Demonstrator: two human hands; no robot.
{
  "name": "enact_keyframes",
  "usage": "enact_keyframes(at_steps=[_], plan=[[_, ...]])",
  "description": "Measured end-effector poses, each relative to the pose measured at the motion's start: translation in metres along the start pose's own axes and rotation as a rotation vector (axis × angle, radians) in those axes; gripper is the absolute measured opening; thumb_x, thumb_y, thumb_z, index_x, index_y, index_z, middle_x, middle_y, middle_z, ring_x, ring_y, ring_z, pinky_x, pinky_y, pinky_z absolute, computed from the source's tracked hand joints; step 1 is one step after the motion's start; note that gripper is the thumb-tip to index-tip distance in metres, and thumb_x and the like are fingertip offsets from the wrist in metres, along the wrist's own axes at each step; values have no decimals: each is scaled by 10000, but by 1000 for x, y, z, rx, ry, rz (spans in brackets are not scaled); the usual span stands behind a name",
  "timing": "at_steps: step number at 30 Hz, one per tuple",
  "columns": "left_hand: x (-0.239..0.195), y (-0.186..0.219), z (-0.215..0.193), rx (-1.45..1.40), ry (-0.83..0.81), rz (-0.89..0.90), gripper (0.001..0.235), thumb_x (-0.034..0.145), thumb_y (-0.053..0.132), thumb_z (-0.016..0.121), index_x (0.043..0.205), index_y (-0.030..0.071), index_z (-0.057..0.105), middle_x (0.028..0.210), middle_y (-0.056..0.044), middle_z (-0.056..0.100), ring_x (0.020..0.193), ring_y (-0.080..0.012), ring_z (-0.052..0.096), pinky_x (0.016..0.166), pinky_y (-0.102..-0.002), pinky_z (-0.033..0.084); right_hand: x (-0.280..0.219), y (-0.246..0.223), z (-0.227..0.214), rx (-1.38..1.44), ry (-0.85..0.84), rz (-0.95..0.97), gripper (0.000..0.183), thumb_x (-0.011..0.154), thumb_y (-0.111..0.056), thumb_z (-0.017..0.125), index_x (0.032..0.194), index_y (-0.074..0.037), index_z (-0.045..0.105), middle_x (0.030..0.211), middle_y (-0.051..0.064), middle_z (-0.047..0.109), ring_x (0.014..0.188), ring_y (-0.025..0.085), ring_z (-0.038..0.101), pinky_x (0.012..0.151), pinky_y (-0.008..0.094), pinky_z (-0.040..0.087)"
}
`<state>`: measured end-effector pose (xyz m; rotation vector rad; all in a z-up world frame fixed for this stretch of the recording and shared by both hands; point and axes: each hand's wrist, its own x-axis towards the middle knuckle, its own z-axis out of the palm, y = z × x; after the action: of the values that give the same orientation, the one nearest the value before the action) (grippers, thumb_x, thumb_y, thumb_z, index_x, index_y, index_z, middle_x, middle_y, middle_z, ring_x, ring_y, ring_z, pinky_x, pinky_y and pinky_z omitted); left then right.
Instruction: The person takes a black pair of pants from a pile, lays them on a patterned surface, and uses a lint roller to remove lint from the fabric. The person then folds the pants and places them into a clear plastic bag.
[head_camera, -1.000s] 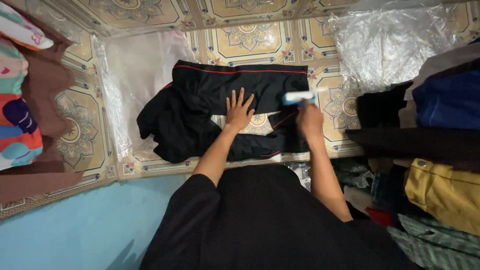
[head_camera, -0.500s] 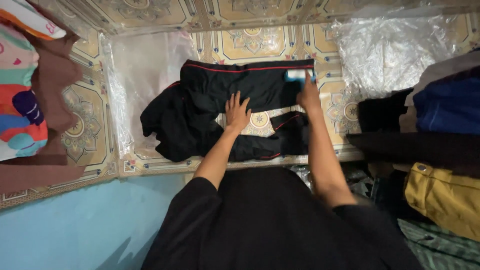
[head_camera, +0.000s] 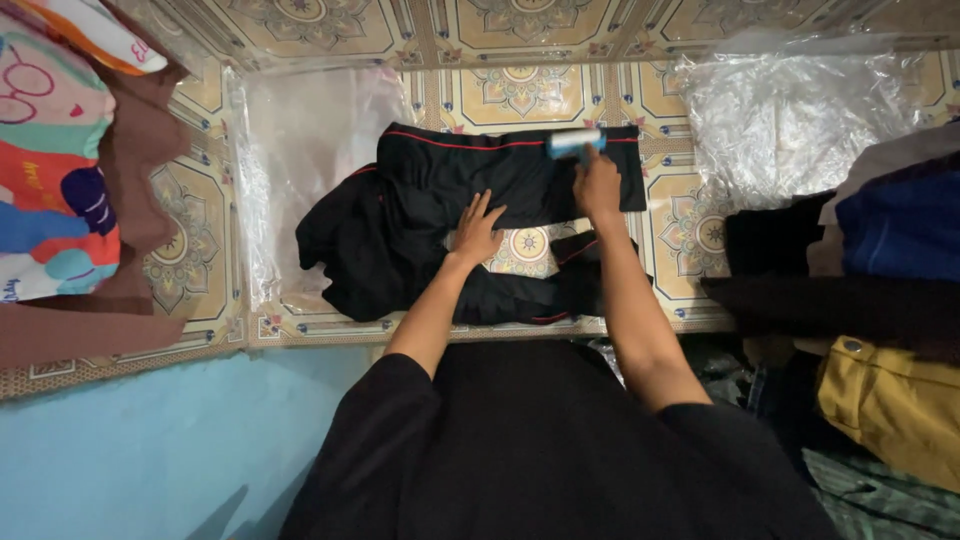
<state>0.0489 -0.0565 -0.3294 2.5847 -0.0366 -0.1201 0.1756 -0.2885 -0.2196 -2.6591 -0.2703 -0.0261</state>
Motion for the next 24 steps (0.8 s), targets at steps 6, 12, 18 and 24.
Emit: enact_keyframes(at_steps=[6,12,18,24], plan=[[-2,-10,-3,104,39,-47,461,940,291,610,1396,226,629,1640,-141,344,1535,-367,299,1224,-595,277,-25,3,53,-169,-241,27,359,858,-174,675,1202,-72,689,934,242,710,866,503,737,685,570,614],[-8,-11,-12,66,23,7,537,891,245,656,1426,220,615,1643,-168,345,1524,-406,313,1188,-613,331,-20,-43,18,127,-62,-61,472,971,-110,628,1429,-10,572,1109,357,650,960,621,661,763,669,584],[-7,-20,-7,45,61,15,473,920,236,626,1392,205,646,1634,-186,364,1510,-398,350,1189,-551,373,-27,-2,45,-194,-323,31,316,819,-232,754,1068,-45,803,899,290,728,831,505,737,611,552,614],[-11,-16,-2,162,68,81,570,877,245,665,1443,215,609,1628,-199,366,1503,-424,349,1186,-545,371,-24,-49,40,-26,-225,-56,507,1001,-134,605,1493,-74,498,1321,311,605,1114,535,666,886,610,586]])
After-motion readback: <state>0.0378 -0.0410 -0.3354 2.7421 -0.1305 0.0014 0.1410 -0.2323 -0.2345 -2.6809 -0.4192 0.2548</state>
